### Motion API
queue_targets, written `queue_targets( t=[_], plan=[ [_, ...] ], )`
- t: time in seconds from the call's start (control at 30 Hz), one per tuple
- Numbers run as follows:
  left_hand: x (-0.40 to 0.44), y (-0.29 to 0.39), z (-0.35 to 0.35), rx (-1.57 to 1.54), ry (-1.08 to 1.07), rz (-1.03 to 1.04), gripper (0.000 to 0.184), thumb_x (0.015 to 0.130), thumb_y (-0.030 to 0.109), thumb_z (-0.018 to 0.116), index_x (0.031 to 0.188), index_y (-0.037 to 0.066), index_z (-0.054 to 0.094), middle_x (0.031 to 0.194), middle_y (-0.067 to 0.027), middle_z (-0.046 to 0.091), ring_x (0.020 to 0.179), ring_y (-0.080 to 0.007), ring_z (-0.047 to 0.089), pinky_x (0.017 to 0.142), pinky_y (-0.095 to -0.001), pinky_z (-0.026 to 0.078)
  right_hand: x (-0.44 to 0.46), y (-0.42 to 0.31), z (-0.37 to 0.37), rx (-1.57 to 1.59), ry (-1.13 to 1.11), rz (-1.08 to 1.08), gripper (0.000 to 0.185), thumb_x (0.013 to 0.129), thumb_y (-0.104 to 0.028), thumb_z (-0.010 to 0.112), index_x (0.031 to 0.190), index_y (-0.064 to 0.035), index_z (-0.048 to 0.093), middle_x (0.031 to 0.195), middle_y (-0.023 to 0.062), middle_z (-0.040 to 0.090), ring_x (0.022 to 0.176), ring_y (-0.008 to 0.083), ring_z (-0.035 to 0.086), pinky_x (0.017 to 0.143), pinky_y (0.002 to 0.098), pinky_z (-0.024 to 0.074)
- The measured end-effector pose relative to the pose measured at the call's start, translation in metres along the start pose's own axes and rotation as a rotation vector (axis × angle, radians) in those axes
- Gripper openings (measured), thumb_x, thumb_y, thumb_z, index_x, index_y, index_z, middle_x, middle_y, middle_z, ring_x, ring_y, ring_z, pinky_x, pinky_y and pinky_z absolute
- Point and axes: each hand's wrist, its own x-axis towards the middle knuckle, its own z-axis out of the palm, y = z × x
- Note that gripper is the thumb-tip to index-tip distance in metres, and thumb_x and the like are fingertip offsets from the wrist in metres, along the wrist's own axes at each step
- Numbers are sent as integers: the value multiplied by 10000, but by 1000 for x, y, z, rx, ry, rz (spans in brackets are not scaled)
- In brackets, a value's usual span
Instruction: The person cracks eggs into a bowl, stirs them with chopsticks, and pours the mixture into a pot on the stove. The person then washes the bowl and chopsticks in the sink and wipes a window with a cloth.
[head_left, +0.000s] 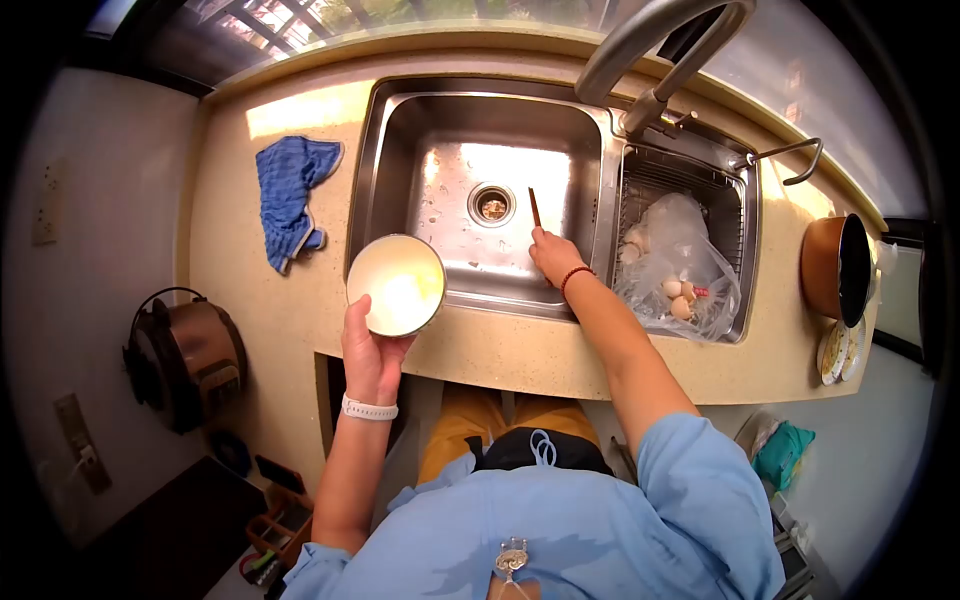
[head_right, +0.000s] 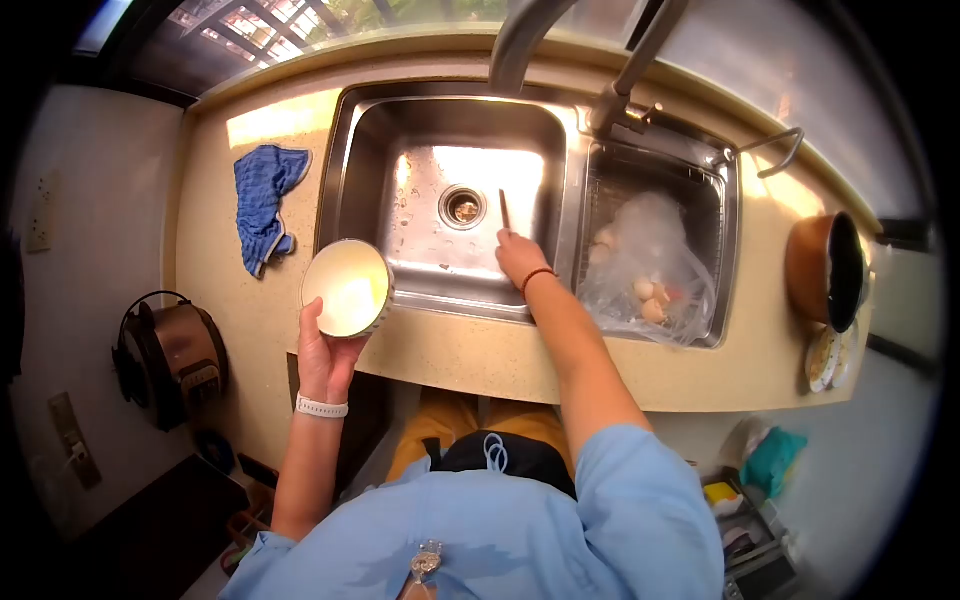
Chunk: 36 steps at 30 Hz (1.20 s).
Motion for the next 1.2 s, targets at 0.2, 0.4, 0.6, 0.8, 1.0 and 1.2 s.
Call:
queue_targets(
  t=[0.2, 0.4, 0.6, 0.8, 1.0, 1.2],
  plan=[
    [23, 1, 20, 43, -50, -43, 455, 926, 317, 553, 1308, 79, 487, 1221, -100, 608, 1095, -238, 630, 859, -408, 568, 18, 11, 71, 108, -84, 432, 225, 909, -127, 543, 1068, -31, 669, 1200, 152, 538, 1039, 238, 610, 852, 331, 538],
    [25, 10, 39, 65, -154, -36, 422, 936, 265, 542, 1310, 85, 468, 1223, -95, 600, 1074, -230, 640, 822, -387, 592, 5, 3, -30, 157, -165, 250, 243, 897, -148, 559, 1097, -21, 613, 1078, 170, 646, 931, 353, 645, 814, 421, 523],
    [43, 14, 80, 110, -291, 24, 417, 941, 203, 534, 1340, 105, 462, 1220, -76, 587, 1076, -209, 629, 843, -379, 582, -16, 74, -176, 658, 1065, 915, 534, 891, -290, 654, 1305, 3, 486, 871, 120, 614, 833, 316, 594, 822, 431, 477],
    [69, 2, 137, 119, -359, 101, 424, 940, 163, 531, 1357, 128, 464, 1216, -53, 592, 1047, -180, 633, 798, -339, 586, -20, 175, -218, 326, 914, 927, 341, 953, -272, 544, 1133, 11, 603, 1027, 228, 653, 1008, 418, 598, 843, 477, 475],
    [80, -17, 164, 94, -374, 45, 380, 939, 130, 519, 1318, 136, 496, 1151, -31, 618, 974, -152, 651, 726, -292, 587, -21, 195, -224, 349, 901, 961, 315, 961, -306, 518, 942, -27, 664, 941, 237, 663, 937, 432, 614, 798, 501, 475],
    [89, -32, 171, 119, -401, 32, 458, 919, 133, 534, 1372, 135, 467, 1205, -27, 603, 1012, -150, 623, 772, -318, 552, -24, 207, -219, 360, 932, 935, 337, 962, -333, 511, 925, -42, 677, 903, 229, 667, 911, 434, 619, 788, 492, 476]
  ],
)
